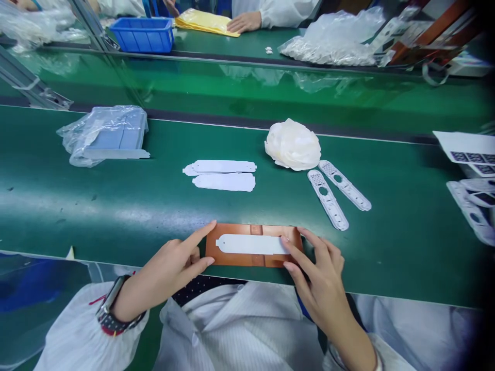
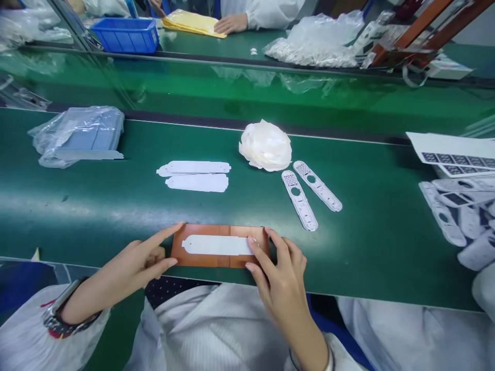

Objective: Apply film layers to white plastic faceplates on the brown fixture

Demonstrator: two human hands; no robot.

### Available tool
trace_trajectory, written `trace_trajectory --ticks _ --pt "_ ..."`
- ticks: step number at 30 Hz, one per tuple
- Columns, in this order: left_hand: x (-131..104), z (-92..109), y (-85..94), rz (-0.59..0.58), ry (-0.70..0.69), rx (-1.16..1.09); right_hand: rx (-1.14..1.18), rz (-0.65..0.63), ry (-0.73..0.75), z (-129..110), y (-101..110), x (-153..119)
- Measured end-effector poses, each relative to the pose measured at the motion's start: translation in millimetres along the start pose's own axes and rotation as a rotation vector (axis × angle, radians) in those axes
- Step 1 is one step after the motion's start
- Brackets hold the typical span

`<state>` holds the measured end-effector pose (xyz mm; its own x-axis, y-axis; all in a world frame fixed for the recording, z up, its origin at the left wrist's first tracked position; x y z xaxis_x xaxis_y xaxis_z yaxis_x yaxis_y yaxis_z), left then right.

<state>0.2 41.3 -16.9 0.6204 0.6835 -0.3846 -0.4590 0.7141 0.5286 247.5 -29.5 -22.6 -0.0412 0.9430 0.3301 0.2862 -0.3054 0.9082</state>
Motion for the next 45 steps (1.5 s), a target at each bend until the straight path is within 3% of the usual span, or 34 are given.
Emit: trace_trajectory --ticks 3,7,9,11,13,15,19,21,24,29,31,38,45 --pt "4 -2 -0.4 -0.016 0.030 -0.121 -0.002 0.065 -0.055 -6 3 8" --pt "10 -3 -0.9 -0.040 0.081 -0.252 0.088 0.209 -0.116 -40 2 21" --pt "12 -3 -0.2 -0.026 0.092 -0.268 0.179 0.187 -0.095 -57 -4 27" --pt "13 -2 -0.2 -0.007 0.092 -0.268 0.198 0.148 -0.097 -60 -10 32" --pt "14 -2 -0.9 0.018 0.102 -0.259 0.141 0.135 -0.109 -43 -9 42" --pt "16 -2 -1.6 0.054 0.126 -0.242 0.032 0.158 -0.119 -9 -1 62" --pt "21 2 -2.6 0.124 0.150 -0.155 -0.007 0.256 -0.043 61 20 131" --pt "22 3 -4.1 0.142 0.150 -0.116 0.087 0.259 0.064 73 21 166" --pt "22 1 -6.2 0.169 0.146 -0.117 0.147 0.255 0.147 59 9 193" --pt "22 -7 -9.0 0.180 0.134 -0.276 0.218 0.057 0.364 -8 -34 174" --pt "22 -10 -10.3 0.189 0.126 -0.363 0.245 0.016 0.385 -20 -46 165" --pt "32 -18 -11.4 0.231 0.095 -0.448 0.363 0.093 0.288 -5 -66 187" --pt "29 -11 -6.6 0.281 0.030 -0.420 0.545 0.110 0.224 -2 -64 189"
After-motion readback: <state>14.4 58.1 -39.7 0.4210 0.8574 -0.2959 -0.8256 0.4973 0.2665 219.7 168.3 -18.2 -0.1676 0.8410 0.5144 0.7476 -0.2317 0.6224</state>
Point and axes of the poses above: each hand's wrist, its own x-axis towards the middle knuckle, its own y-axis out of the back of the hand, z = x × y, the point moved 5 cm from there along x, towards the middle knuckle, and after that the axes turned 5 degrees about -y, right-handed, at the moved point
